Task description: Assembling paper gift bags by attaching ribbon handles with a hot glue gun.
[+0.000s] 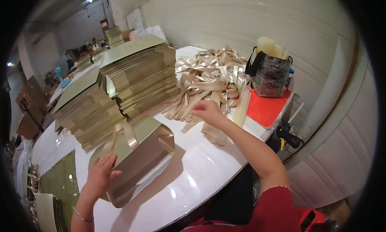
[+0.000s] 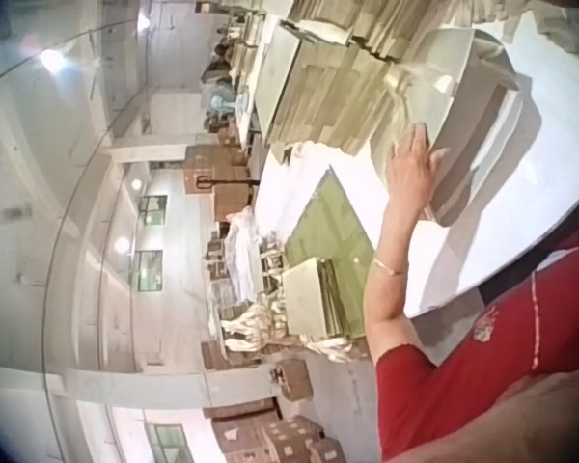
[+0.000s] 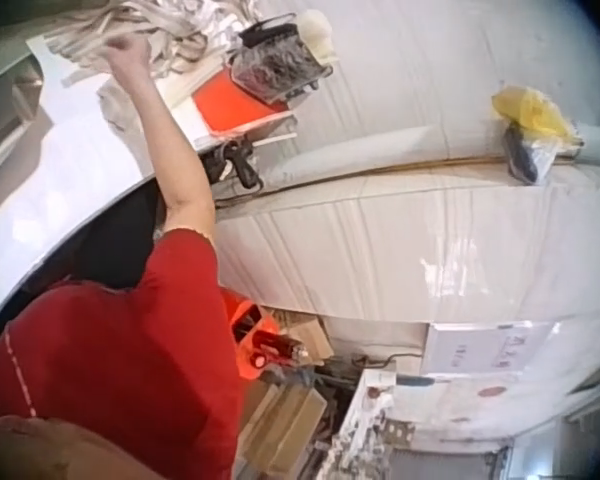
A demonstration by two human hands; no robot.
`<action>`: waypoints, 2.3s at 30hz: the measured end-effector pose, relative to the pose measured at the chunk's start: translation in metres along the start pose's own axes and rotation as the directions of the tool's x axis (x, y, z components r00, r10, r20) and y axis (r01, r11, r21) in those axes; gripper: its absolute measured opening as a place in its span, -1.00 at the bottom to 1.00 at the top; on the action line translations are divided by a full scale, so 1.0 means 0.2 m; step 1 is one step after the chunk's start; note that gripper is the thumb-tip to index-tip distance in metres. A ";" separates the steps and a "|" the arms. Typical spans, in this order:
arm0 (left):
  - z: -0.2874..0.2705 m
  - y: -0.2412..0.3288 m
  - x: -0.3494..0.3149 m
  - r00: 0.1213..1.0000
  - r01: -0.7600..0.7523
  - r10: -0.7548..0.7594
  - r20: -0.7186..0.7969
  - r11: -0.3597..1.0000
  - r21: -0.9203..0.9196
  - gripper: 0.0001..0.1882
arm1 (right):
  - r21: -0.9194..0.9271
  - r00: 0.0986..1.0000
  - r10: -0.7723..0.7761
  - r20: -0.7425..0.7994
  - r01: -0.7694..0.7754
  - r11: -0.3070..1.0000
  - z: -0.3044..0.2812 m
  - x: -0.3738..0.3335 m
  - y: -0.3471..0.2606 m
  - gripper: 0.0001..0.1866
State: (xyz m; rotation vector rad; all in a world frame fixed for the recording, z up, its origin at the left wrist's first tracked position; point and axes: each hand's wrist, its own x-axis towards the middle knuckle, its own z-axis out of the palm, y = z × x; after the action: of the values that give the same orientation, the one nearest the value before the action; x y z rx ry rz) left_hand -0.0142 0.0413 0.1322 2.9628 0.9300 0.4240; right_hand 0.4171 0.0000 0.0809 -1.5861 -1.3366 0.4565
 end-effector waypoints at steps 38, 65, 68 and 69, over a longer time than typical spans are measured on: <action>0.16 0.02 -0.88 0.594 0.794 -0.398 0.699 0.145 -0.591 -0.86 | 0.998 0.701 0.712 -0.022 -0.030 0.061 -0.02 -0.59 0.12 -0.84; 0.15 0.20 0.40 0.767 0.639 -0.199 0.610 0.149 -0.754 -0.81 | 0.590 0.828 0.336 0.449 -0.557 0.584 0.50 -0.77 -0.37 -0.85; 0.12 0.20 0.41 0.730 0.679 -0.175 0.660 0.083 -0.729 -0.80 | 0.599 0.918 0.283 0.280 -0.397 0.695 0.52 -0.66 -0.46 -0.84; 0.11 0.21 0.40 0.700 0.706 -0.182 0.690 0.030 -0.708 -0.79 | 0.608 0.919 0.288 0.270 -0.395 0.689 0.54 -0.64 -0.47 -0.84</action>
State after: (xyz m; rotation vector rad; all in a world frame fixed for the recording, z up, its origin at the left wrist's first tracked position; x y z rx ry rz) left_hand 0.0784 0.0543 0.1349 1.2919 0.9501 0.1648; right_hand 0.2417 -0.0768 0.0729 -1.1978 -0.8216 1.1699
